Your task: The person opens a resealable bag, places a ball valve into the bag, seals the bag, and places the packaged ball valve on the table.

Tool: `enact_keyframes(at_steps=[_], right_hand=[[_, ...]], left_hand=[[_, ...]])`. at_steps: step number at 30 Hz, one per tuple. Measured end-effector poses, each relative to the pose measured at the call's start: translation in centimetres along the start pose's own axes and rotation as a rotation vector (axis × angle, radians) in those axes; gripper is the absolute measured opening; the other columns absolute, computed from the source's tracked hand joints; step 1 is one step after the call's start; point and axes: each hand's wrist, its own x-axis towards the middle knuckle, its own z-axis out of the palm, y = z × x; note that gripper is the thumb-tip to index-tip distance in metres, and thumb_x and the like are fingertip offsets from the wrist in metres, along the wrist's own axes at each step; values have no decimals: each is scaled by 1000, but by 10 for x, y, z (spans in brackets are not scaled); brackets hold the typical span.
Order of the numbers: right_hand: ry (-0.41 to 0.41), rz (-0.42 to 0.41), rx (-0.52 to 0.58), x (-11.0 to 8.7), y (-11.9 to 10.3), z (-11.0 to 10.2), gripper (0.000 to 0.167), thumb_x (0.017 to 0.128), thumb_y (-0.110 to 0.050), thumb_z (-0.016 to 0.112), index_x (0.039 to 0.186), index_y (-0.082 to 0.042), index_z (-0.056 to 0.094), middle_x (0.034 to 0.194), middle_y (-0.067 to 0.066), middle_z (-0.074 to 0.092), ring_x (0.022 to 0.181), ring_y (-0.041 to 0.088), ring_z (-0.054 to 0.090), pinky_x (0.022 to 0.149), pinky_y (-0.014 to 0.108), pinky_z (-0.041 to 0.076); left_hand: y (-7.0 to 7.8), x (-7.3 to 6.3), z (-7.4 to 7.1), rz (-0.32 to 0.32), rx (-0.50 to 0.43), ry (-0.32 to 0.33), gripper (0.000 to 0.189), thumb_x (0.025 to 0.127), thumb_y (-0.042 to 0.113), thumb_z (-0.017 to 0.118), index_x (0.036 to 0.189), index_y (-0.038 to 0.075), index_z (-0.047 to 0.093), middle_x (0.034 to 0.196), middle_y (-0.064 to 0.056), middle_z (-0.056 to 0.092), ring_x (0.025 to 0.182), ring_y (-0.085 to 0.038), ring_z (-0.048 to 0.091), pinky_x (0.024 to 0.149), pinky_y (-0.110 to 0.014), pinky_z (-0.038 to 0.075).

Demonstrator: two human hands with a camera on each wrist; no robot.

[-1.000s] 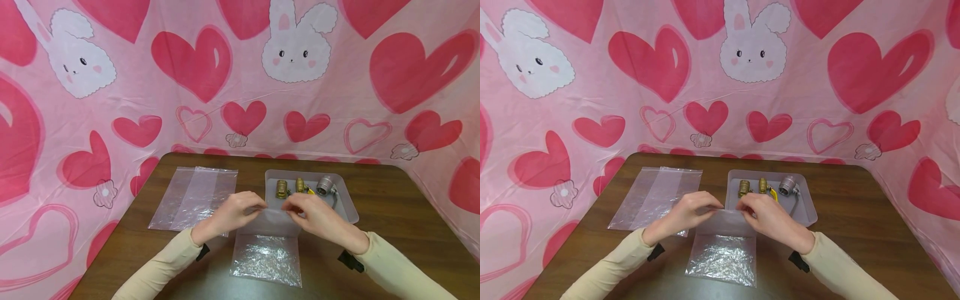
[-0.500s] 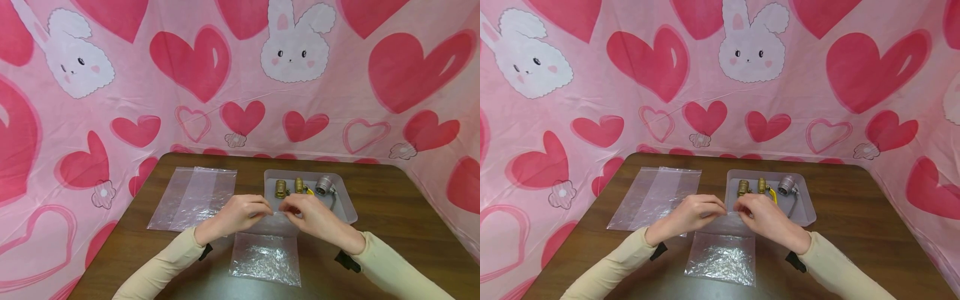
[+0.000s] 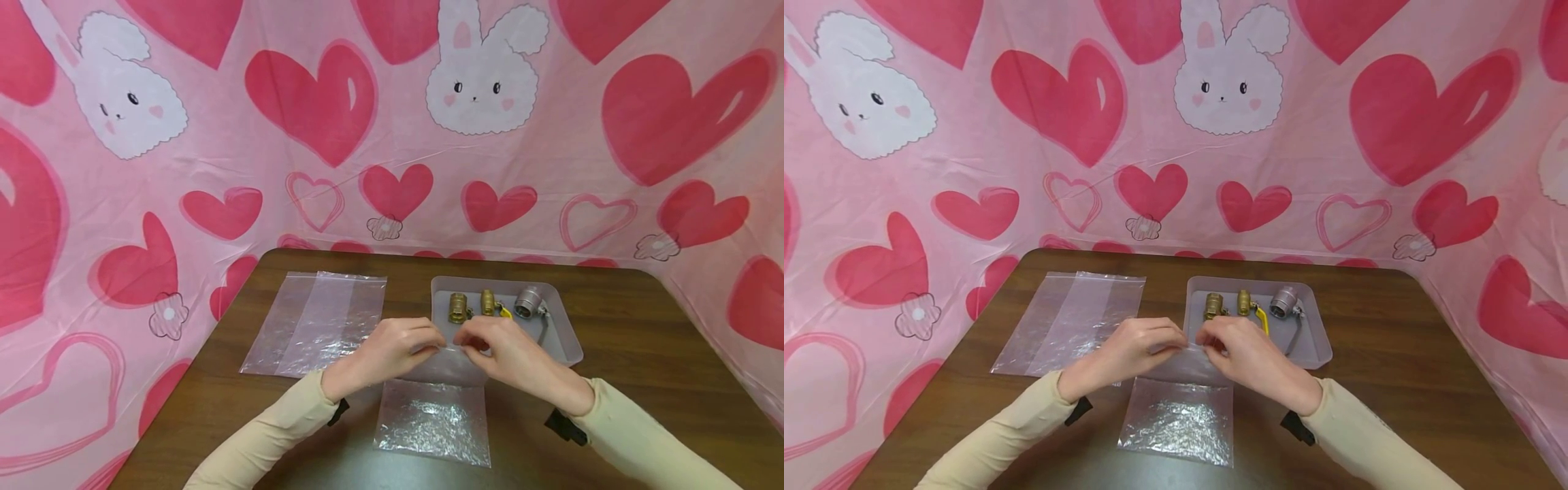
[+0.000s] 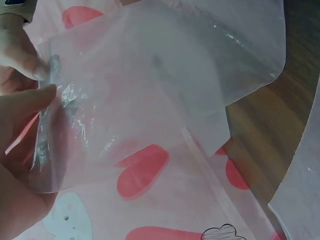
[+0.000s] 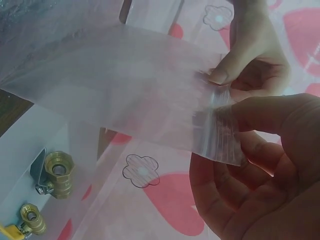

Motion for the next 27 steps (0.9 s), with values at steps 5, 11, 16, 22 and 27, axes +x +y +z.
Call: enact_keyframes(at_steps=[5,11,16,22,27], right_hand=[[0,0,2,0,0,1,16,82,2,72,90,-11,71,82,-5,69,71,-1,58,62,19,52],[-45,20,40,1,0,3,6,85,-8,76,90,-11,73,80,-6,69,70,-3,56,61,20,53],[-36,21,40,1,0,4,3,88,-13,74,88,-10,74,78,-7,67,67,-5,52,58,17,48],[-32,17,30,2,0,6,1,87,-12,75,87,-11,74,77,-6,67,67,-5,52,58,17,49],[-76,5,45,3,0,5,6,86,-6,75,88,-12,75,79,-4,70,68,-2,56,59,18,49]], left_hand=[[0,-1,2,-43,-42,-6,2,87,13,76,88,14,76,85,7,73,78,0,68,74,-6,51],[0,-3,4,-70,-102,-5,4,87,11,75,86,15,75,83,7,73,75,0,67,72,-4,49],[-1,-4,5,-72,-121,-16,3,87,13,75,86,15,75,84,7,73,75,1,65,70,-2,47],[0,-4,5,-94,-152,-39,4,89,15,75,86,12,76,84,6,73,75,0,65,70,-2,47],[0,-7,7,-90,-182,-27,3,85,10,78,85,11,75,85,4,74,77,-2,68,73,-4,49]])
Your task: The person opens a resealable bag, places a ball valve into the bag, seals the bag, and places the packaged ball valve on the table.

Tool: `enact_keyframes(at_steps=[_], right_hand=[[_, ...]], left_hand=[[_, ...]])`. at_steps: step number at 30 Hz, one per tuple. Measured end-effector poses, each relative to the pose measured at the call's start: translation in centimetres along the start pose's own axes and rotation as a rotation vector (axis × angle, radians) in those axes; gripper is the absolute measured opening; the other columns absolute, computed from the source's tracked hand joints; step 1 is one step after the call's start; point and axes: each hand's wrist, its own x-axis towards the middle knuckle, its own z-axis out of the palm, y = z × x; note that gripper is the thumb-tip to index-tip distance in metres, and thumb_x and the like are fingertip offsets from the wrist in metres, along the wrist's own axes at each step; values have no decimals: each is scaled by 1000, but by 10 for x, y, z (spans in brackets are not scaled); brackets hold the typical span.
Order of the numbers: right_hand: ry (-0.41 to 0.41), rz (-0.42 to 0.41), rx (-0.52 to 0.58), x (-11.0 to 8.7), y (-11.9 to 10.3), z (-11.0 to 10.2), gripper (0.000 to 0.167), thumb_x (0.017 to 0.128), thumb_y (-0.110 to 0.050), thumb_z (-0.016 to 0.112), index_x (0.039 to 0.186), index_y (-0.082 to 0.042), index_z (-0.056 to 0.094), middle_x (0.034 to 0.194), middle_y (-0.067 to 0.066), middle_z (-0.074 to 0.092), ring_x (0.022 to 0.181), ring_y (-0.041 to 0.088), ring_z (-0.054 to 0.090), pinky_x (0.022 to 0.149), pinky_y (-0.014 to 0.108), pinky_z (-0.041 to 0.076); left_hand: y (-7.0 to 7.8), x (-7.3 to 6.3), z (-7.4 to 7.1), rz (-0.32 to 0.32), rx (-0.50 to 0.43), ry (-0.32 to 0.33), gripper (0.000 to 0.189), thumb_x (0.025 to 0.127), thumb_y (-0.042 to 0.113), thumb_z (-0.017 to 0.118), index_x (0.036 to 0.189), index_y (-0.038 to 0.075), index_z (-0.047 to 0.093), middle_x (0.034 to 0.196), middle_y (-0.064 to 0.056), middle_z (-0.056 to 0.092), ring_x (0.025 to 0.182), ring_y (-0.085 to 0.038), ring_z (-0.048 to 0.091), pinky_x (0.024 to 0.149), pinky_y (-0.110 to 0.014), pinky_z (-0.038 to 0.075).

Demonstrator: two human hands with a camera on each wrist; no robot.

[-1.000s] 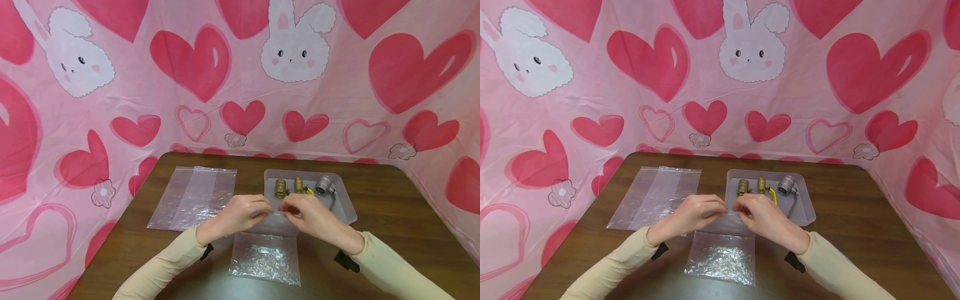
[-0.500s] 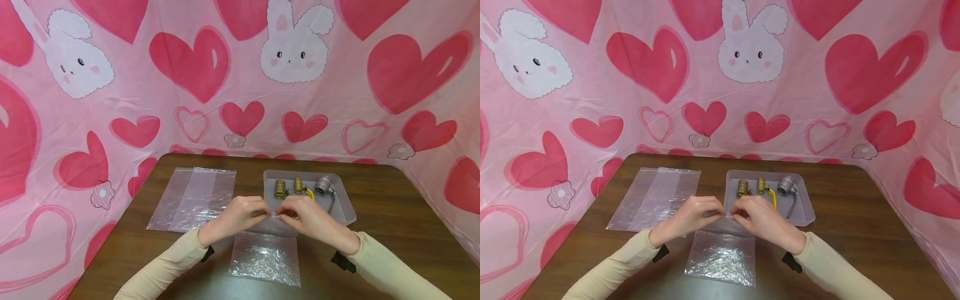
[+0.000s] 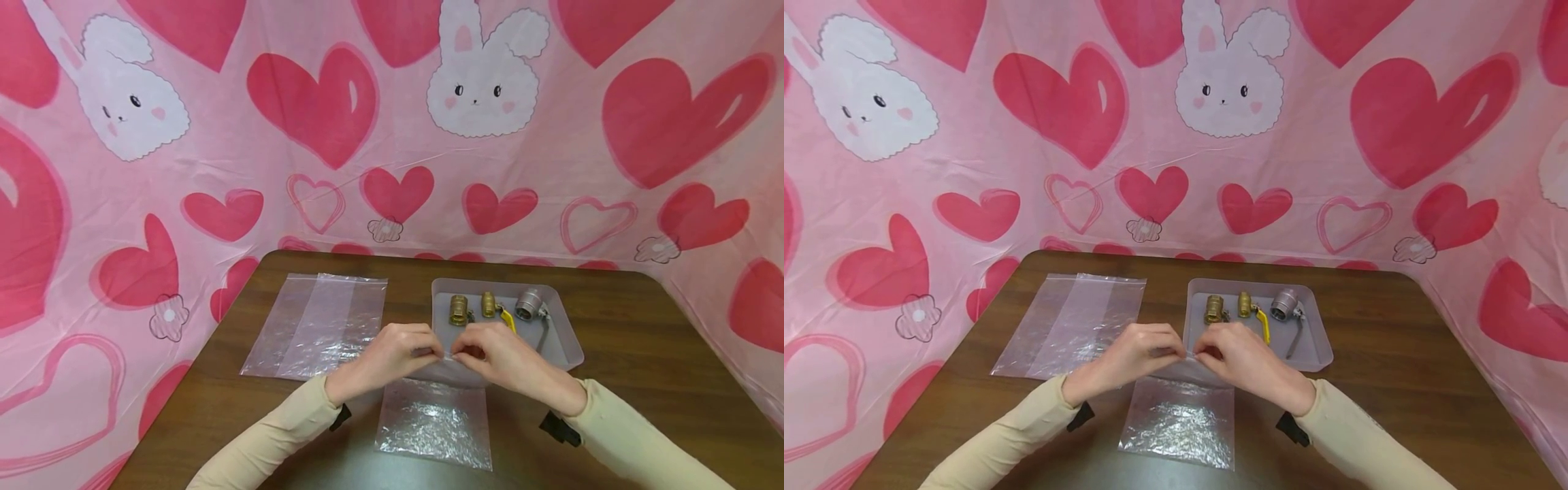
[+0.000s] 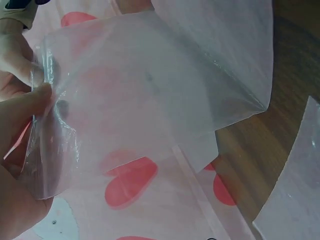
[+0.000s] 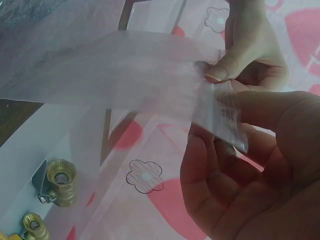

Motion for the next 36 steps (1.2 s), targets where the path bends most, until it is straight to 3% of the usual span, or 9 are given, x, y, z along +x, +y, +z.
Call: enact_keyframes(at_steps=[9,21,36], right_hand=[[8,-5,0,0,0,0,5,86,-7,74,87,-12,76,79,-4,70,67,-2,57,58,19,51],[27,81,13,0,-3,-2,8,83,-7,74,83,-14,77,72,-8,69,62,-6,50,55,15,45],[28,161,-19,0,-7,-3,9,81,-8,74,80,-16,78,70,-9,69,61,-7,53,56,15,45]], left_hand=[[1,-1,2,-5,-43,26,7,81,6,79,85,11,77,85,2,75,77,-4,69,73,-3,48],[2,0,-1,87,2,32,8,81,6,79,88,9,79,88,1,76,77,-4,70,75,-2,49],[1,0,0,104,-3,40,11,79,6,80,89,9,80,91,-2,78,82,-7,73,82,-6,51]])
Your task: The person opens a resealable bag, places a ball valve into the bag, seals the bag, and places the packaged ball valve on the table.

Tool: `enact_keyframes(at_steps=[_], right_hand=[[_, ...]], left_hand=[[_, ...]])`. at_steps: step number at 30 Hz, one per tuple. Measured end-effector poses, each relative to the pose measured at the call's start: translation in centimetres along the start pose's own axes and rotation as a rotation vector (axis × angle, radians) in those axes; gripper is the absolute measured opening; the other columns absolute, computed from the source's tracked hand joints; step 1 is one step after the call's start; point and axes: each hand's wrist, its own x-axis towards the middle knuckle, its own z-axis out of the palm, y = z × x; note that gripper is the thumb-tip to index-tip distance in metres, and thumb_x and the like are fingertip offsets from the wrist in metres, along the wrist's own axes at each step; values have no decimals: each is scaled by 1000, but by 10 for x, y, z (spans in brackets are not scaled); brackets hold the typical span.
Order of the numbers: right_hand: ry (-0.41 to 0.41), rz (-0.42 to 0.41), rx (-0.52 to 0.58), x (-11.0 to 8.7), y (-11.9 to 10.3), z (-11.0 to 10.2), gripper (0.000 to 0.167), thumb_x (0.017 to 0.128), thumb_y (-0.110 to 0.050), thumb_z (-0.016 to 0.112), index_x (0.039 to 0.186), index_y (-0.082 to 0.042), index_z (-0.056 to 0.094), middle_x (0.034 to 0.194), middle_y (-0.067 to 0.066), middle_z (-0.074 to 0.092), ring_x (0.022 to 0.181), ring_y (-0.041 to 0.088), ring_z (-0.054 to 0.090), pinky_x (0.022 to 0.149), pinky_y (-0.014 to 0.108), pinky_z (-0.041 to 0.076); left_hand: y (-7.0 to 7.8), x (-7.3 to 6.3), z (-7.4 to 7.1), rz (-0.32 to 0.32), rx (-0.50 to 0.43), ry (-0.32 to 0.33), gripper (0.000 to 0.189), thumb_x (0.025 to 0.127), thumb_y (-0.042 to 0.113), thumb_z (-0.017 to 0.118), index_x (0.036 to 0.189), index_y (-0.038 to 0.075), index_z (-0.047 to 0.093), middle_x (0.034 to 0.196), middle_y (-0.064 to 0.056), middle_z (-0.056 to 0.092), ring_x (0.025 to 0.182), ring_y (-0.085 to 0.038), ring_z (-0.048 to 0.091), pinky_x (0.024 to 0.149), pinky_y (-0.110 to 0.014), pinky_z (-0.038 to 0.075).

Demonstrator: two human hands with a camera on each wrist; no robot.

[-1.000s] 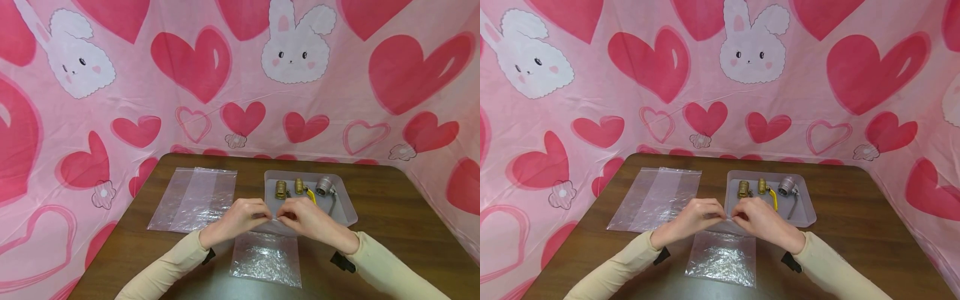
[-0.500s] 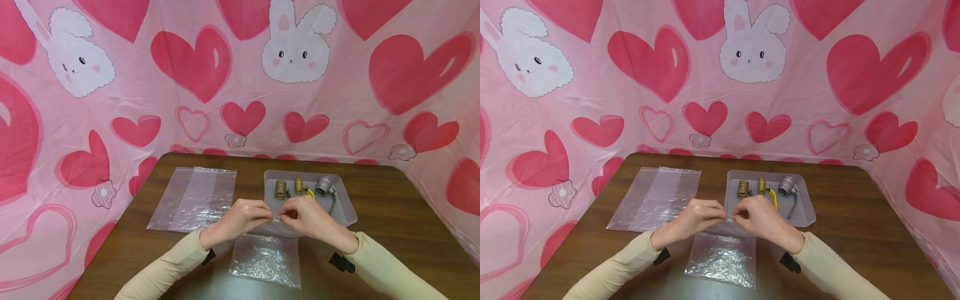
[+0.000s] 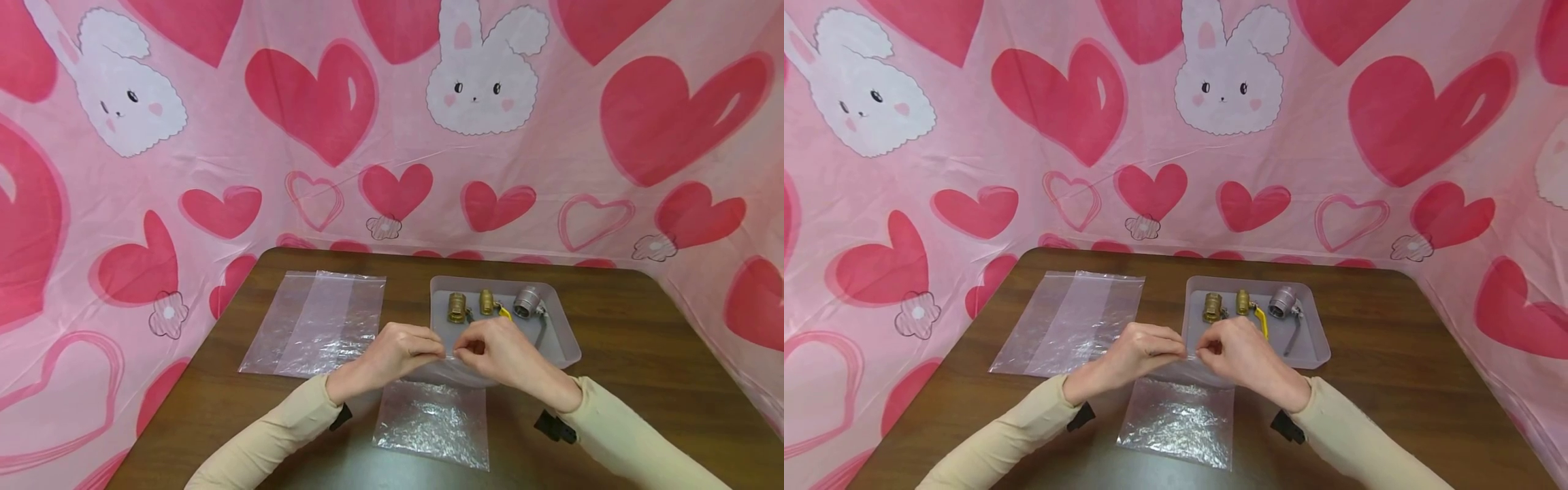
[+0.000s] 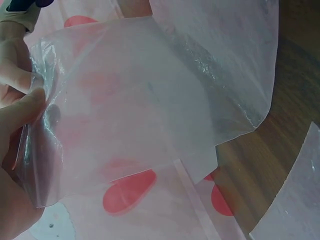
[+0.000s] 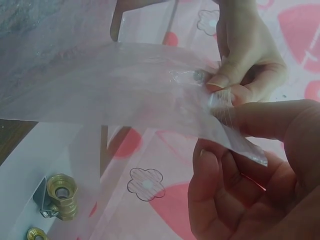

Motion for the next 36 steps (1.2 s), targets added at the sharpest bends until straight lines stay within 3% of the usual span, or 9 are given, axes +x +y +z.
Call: enact_keyframes(at_steps=[11,27,32,36], right_hand=[[49,38,-67,-2,-4,4,12,80,-8,73,77,-19,77,67,-12,65,60,-7,50,54,14,42],[79,97,-77,-2,-4,7,10,79,-8,75,77,-18,76,66,-12,61,58,-6,48,51,15,40],[87,62,-92,-1,-1,4,10,81,-9,76,80,-19,76,68,-12,62,60,-4,49,52,15,40],[47,17,-79,-2,0,0,9,82,-11,78,81,-19,75,71,-11,64,62,-4,51,54,15,42]], left_hand=[[1,0,1,-13,-13,-3,11,79,4,79,90,8,80,92,-3,79,83,-8,74,82,-5,50],[1,-1,4,-23,-33,7,11,81,5,79,91,9,79,93,-2,79,84,-7,74,83,-6,51],[0,-1,5,-53,-25,48,6,82,7,79,87,9,77,87,1,77,79,-5,71,77,-5,51],[-1,-2,4,-62,-26,62,7,82,8,79,87,10,75,85,3,75,77,-3,68,74,-4,50]])
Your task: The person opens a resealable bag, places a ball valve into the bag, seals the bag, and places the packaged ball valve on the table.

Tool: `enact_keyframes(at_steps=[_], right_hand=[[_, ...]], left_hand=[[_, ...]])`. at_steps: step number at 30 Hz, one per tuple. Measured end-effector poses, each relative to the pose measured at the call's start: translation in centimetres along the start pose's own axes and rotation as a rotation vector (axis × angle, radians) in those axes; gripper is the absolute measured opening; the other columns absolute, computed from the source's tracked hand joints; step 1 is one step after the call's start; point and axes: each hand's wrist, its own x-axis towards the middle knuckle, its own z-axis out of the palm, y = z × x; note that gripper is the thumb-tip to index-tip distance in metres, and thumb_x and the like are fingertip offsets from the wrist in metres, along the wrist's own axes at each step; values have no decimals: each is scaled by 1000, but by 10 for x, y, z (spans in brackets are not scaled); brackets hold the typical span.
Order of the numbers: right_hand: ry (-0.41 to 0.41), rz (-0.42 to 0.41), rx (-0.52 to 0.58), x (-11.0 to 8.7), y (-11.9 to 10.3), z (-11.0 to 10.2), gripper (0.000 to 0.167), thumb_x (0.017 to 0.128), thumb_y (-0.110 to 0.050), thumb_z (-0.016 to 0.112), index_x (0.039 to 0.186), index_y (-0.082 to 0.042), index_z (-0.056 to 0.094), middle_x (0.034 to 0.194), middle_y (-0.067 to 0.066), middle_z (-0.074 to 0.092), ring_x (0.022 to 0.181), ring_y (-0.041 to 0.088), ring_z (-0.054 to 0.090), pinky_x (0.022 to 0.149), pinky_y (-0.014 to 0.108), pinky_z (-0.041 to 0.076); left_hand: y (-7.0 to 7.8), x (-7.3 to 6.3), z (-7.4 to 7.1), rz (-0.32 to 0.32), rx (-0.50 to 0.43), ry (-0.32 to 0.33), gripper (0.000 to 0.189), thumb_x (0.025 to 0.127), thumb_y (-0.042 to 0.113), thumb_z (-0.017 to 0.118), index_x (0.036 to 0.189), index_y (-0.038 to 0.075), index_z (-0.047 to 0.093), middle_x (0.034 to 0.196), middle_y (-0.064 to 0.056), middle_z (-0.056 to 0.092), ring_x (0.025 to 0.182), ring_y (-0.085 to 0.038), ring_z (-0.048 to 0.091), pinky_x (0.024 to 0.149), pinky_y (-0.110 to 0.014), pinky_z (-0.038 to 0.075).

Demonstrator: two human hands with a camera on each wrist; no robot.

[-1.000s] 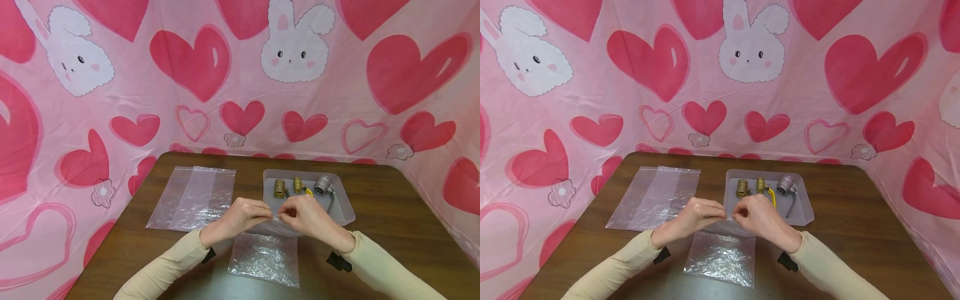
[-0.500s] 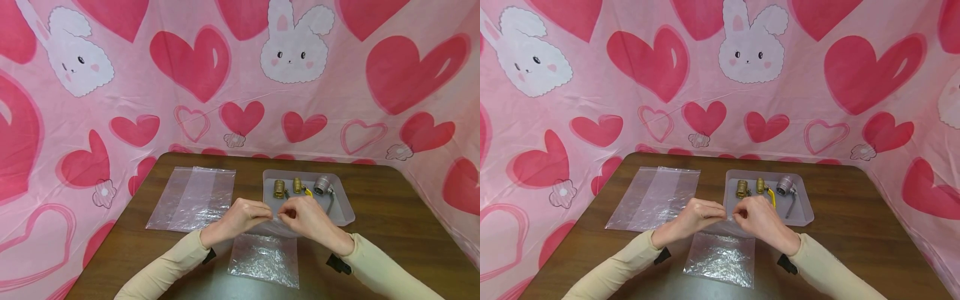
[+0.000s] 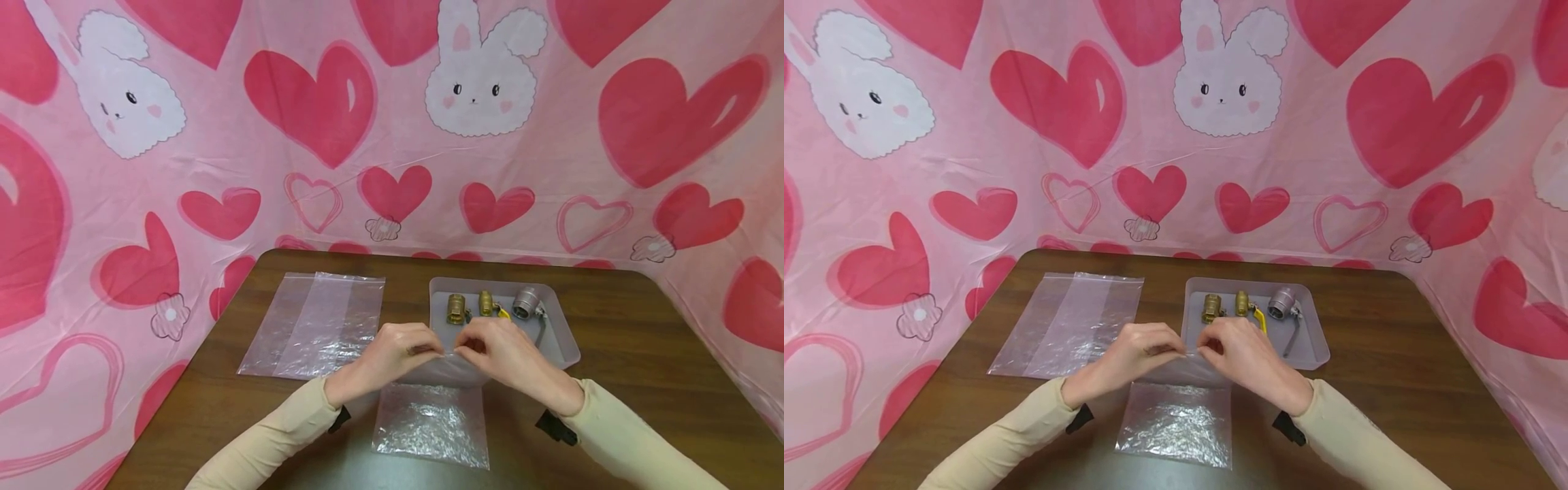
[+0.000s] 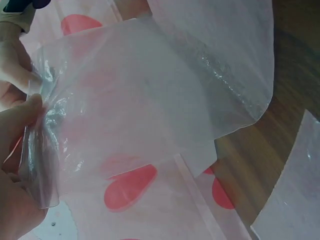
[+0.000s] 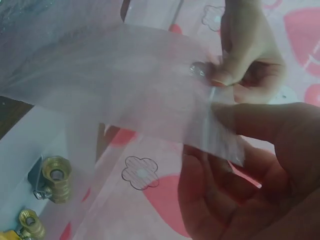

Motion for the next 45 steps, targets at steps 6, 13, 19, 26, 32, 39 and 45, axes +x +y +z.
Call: enact_keyframes(at_steps=[6,13,19,26,32,39,45], right_hand=[[-47,-63,30,-1,3,-6,6,84,-14,78,81,-18,75,73,-10,68,62,-6,52,55,15,43],[-41,-66,46,-1,6,-8,4,85,-10,76,82,-13,76,74,-8,70,63,-6,53,56,15,46],[-10,-19,33,-1,6,-8,9,82,-7,76,79,-16,76,69,-11,68,61,-7,53,56,15,46],[5,40,32,-1,4,-9,12,80,-5,76,76,-17,76,65,-12,66,59,-7,51,55,15,45],[9,56,26,0,6,-10,10,80,-7,77,77,-16,76,66,-11,67,59,-7,52,55,16,46],[-30,44,48,-2,8,-13,4,84,-9,76,81,-12,77,71,-8,69,62,-6,53,56,16,47],[-35,26,34,-3,8,-15,3,84,-11,77,81,-12,77,73,-8,70,63,-5,53,57,17,47]], left_hand=[[0,0,-4,-10,3,4,8,80,10,81,85,10,75,83,2,75,75,-3,68,73,-3,49],[-2,-1,-10,-22,31,8,7,82,7,80,84,10,74,82,3,74,77,-4,69,75,-6,51],[0,-3,-11,-34,-18,-36,2,88,11,75,87,9,74,85,3,74,80,-4,69,77,-6,51],[4,-3,-11,-22,-38,-64,2,86,9,75,89,9,75,88,1,75,82,-4,70,79,-6,51],[6,-2,-11,-7,-7,-58,8,83,6,78,89,9,75,88,2,75,83,-4,70,81,-6,51],[2,-3,-10,-52,39,4,14,78,1,81,87,7,73,85,0,74,79,-7,70,78,-6,52],[1,-4,-12,-92,59,18,13,77,4,82,84,9,72,82,1,74,75,-6,69,74,-6,51]])
